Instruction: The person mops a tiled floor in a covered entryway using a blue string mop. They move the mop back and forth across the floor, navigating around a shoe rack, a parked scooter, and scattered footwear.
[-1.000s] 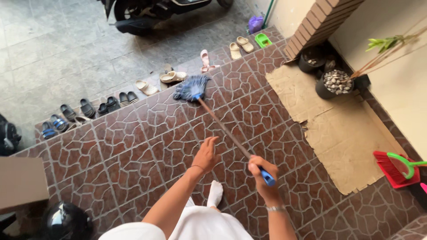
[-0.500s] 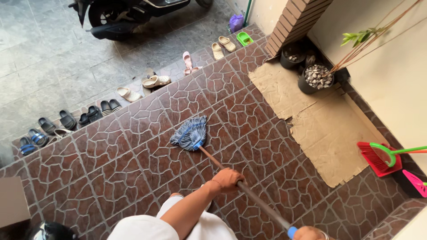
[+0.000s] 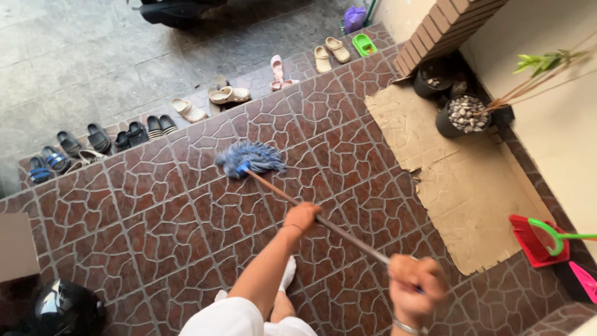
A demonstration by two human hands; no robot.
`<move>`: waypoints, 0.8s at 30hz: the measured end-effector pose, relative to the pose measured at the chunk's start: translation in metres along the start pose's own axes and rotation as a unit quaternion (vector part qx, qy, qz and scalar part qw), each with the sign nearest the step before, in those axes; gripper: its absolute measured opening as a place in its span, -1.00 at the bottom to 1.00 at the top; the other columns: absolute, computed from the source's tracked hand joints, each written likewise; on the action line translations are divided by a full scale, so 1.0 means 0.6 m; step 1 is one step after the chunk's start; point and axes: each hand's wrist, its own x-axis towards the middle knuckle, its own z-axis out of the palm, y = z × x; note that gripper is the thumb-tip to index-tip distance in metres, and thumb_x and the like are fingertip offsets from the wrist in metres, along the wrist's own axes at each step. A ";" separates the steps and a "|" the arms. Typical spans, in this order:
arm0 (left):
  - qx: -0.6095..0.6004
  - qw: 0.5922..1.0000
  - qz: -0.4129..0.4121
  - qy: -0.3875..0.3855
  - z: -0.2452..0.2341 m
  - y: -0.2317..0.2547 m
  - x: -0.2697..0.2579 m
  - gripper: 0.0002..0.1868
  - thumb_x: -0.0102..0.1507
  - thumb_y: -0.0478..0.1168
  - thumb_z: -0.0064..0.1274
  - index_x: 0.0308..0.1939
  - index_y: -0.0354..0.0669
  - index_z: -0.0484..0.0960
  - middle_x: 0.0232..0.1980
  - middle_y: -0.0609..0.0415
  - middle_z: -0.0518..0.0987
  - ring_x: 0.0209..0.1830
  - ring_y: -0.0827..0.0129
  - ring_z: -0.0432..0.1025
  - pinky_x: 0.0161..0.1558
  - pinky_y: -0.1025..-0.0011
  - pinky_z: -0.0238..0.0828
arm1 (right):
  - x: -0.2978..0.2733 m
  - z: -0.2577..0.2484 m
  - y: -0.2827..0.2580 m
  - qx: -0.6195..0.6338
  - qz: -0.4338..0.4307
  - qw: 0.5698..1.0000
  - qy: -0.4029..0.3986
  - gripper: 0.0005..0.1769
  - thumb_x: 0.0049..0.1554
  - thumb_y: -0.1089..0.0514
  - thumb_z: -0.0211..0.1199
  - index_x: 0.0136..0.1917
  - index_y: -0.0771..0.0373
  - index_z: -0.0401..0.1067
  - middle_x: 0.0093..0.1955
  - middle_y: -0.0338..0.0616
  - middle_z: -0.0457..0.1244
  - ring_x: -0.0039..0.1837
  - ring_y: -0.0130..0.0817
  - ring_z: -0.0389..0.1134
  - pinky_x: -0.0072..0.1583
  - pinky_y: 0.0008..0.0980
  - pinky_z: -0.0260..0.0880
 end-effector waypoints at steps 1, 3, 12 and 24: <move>-0.016 0.998 -0.032 0.049 -0.013 -0.036 0.006 -0.79 0.18 -0.14 0.19 -0.10 0.13 0.66 0.05 0.04 0.59 0.02 0.03 0.54 -0.03 0.09 0.53 | 0.009 0.022 0.030 -0.009 0.005 1.000 -0.029 -0.66 0.19 0.23 -0.05 -0.42 0.17 0.04 -0.53 -0.30 -0.12 -0.43 -0.46 -0.14 -0.26 -0.31 0.01; 0.024 0.991 -0.078 0.110 -0.042 -0.103 0.004 -0.60 0.25 -0.13 0.18 0.17 0.08 0.51 0.25 0.03 0.49 0.20 0.04 0.48 0.12 0.14 0.52 | 0.023 0.067 0.091 -0.018 0.029 0.995 -0.089 -0.67 0.19 0.19 -0.01 -0.39 0.21 0.05 -0.47 -0.26 -0.07 -0.38 -0.42 -0.08 -0.23 -0.30 0.05; -0.027 0.954 -0.259 0.150 -0.181 -0.215 -0.253 -0.22 0.16 -0.14 0.22 0.42 -0.04 0.22 0.56 -0.08 0.12 0.42 -0.07 0.22 0.27 0.06 0.33 | -0.055 0.240 0.266 -0.029 0.111 0.981 -0.156 -0.63 0.23 0.25 0.05 -0.40 0.27 0.09 -0.44 -0.26 0.02 -0.29 -0.42 0.02 -0.05 -0.35 0.17; -0.076 0.968 0.059 0.230 -0.206 -0.111 -0.433 -0.43 0.02 -0.28 0.29 0.09 -0.07 0.47 0.21 0.00 0.46 0.30 -0.02 0.35 0.27 0.17 0.34 | -0.356 0.327 0.086 -0.061 0.050 0.986 -0.150 -0.60 0.23 0.21 0.09 -0.42 0.27 0.12 -0.48 -0.28 0.01 -0.35 -0.45 -0.03 0.00 -0.27 0.20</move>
